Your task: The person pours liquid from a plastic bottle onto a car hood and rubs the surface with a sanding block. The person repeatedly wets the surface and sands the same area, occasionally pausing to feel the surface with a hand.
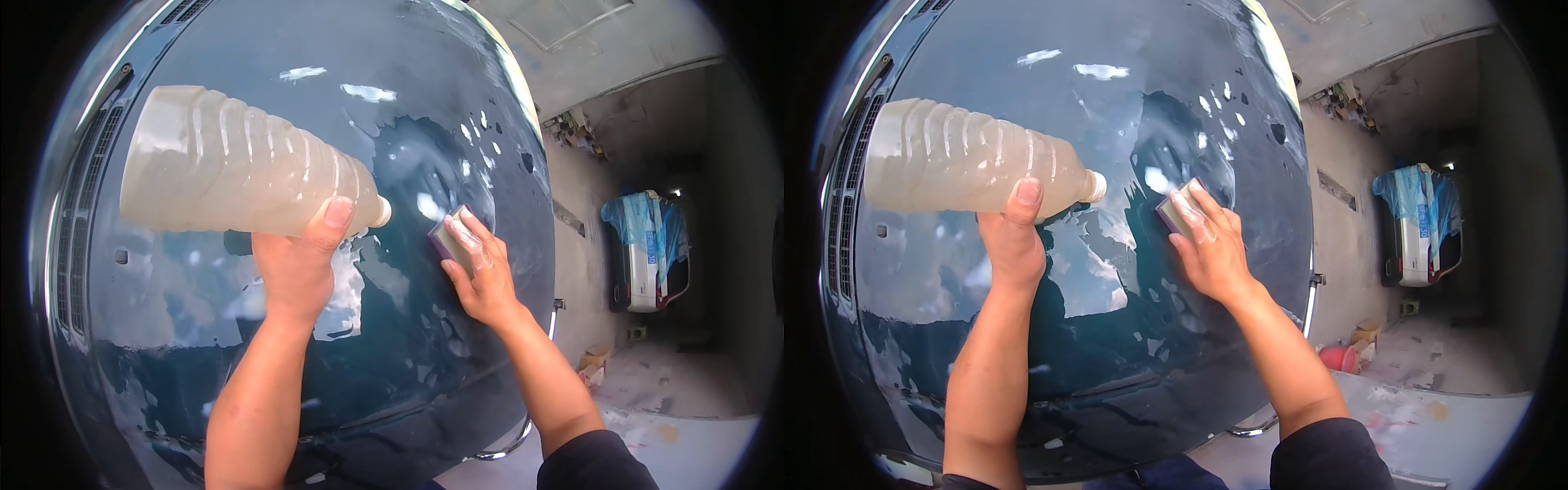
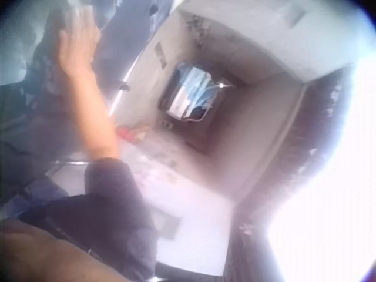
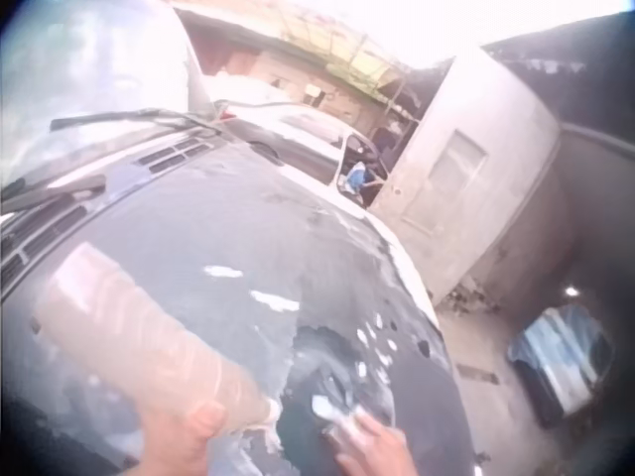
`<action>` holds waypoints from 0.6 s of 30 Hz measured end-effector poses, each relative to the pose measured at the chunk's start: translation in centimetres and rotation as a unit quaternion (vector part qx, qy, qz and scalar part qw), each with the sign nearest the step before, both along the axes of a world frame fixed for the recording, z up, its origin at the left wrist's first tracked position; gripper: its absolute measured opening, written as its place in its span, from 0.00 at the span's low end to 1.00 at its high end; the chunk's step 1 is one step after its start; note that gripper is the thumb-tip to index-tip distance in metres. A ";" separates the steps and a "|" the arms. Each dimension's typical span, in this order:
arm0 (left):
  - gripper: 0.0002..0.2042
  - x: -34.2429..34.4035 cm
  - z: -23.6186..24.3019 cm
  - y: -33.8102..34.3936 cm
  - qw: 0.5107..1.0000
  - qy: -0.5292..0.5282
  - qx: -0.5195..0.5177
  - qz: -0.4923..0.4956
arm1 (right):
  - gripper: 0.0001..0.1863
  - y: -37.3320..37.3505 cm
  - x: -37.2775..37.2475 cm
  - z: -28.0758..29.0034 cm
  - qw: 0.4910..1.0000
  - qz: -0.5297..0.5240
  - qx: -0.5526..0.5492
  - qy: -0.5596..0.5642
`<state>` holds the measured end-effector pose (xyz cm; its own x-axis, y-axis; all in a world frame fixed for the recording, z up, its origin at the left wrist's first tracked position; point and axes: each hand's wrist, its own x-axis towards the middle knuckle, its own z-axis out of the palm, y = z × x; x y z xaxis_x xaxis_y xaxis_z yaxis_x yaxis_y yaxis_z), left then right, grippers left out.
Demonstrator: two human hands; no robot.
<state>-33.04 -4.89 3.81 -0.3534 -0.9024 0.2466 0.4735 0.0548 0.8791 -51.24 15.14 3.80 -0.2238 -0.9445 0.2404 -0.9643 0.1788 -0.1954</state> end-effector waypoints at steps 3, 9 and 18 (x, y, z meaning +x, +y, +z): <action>0.24 -0.2 0.1 0.2 1.000 0.000 -0.005 -0.008 | 0.34 -2.0 -0.8 0.3 0.999 0.001 -0.032 -0.019; 0.26 0.0 -0.5 0.0 1.000 -0.014 0.010 -0.009 | 0.29 -4.5 -0.6 1.1 1.000 0.000 -0.010 -0.014; 0.24 -0.4 -0.3 0.2 0.999 -0.025 -0.017 -0.023 | 0.28 -7.4 -1.0 0.5 0.998 -0.032 -0.045 0.020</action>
